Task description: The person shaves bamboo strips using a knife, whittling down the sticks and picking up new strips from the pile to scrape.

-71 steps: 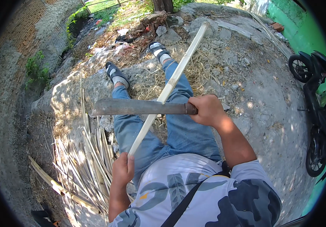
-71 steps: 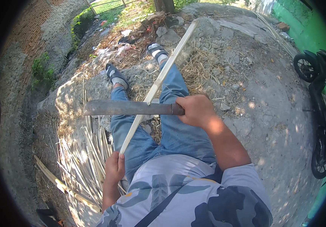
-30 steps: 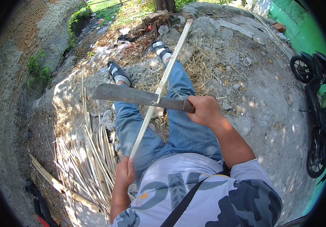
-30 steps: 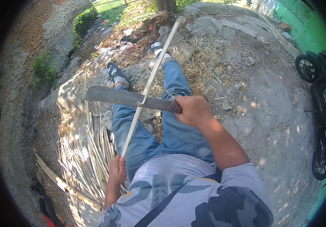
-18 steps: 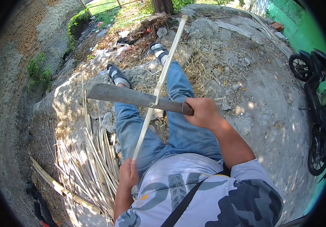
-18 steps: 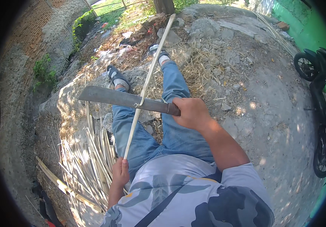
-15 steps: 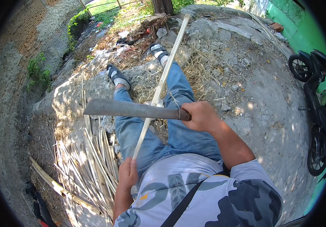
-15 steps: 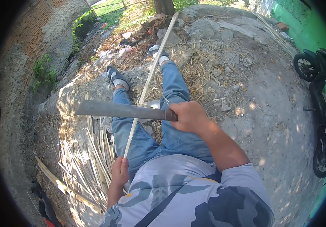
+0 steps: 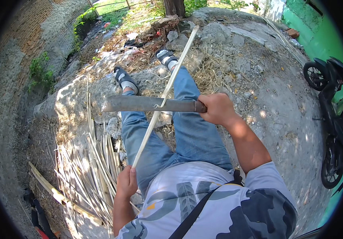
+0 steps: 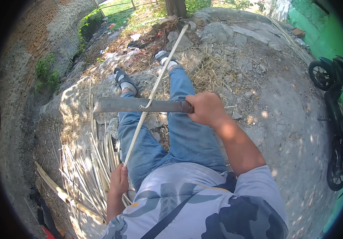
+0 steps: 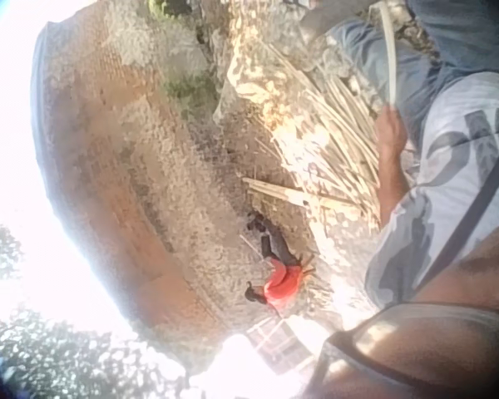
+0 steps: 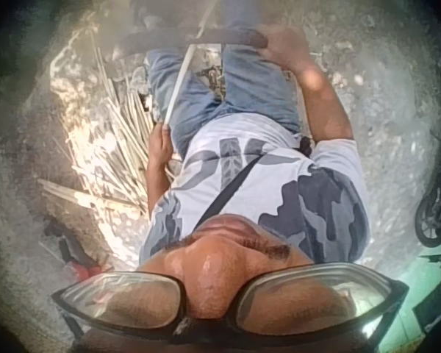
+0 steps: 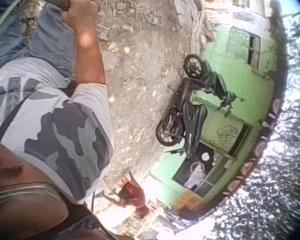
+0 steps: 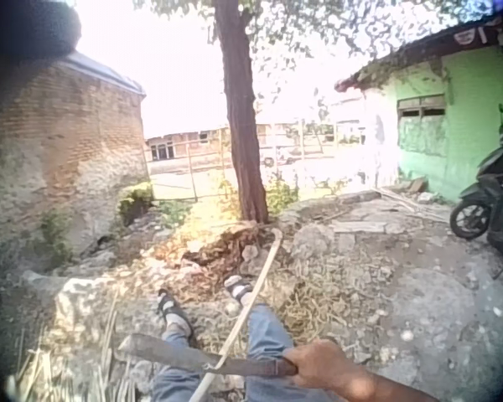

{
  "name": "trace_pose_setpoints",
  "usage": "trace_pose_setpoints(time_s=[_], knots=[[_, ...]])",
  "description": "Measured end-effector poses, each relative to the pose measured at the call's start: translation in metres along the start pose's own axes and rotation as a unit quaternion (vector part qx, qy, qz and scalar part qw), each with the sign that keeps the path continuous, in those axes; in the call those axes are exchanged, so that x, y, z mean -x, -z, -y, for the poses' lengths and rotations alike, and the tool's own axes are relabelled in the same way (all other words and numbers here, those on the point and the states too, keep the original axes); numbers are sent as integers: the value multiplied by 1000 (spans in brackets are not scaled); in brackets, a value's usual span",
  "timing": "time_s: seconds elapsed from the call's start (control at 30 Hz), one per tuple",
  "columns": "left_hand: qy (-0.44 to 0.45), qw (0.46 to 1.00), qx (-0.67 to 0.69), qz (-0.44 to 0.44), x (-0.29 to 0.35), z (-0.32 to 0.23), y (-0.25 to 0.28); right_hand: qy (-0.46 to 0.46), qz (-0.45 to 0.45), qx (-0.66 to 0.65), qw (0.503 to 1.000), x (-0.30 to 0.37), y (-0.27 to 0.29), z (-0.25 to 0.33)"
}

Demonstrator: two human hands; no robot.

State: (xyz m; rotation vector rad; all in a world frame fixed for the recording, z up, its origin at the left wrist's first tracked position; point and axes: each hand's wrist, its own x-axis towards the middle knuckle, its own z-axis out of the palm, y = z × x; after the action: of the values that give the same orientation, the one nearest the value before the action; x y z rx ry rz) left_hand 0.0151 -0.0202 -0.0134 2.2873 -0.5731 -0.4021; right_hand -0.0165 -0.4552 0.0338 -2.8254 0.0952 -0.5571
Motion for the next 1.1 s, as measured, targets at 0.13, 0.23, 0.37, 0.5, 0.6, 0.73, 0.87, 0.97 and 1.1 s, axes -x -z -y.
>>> trace_pose_setpoints(time_s=[0.13, 0.23, 0.37, 0.5, 0.6, 0.73, 0.87, 0.97, 1.1], knots=[[8, 999, 30, -10, 5, 2, -13, 0, 6, -36, 999, 11, -7, 16], [-5, 999, 45, 0, -4, -7, -26, 52, 34, -77, 995, 20, -16, 39], [-19, 999, 43, 9, -8, -13, -21, 120, 59, -13, 991, 17, -20, 45], [-10, 1000, 4, 9, 3, -31, 3, 1, -20, 1, 1000, -3, -1, -5], [-7, 1000, -14, 11, -2, -19, 1, -23, -22, -4, 999, 1, -1, -6], [0, 1000, -4, 8, 10, 6, -7, -40, 3, -24, 999, 6, -3, 12], [4, 999, 34, 1, 11, 3, -13, -54, -10, -39, 998, 13, -5, 18], [-2, 998, 60, 16, 7, 3, -21, -30, -39, -33, 998, 14, -8, 21], [-19, 997, 67, 26, -2, -7, -26, 120, 14, -31, 992, 20, -19, 48]])
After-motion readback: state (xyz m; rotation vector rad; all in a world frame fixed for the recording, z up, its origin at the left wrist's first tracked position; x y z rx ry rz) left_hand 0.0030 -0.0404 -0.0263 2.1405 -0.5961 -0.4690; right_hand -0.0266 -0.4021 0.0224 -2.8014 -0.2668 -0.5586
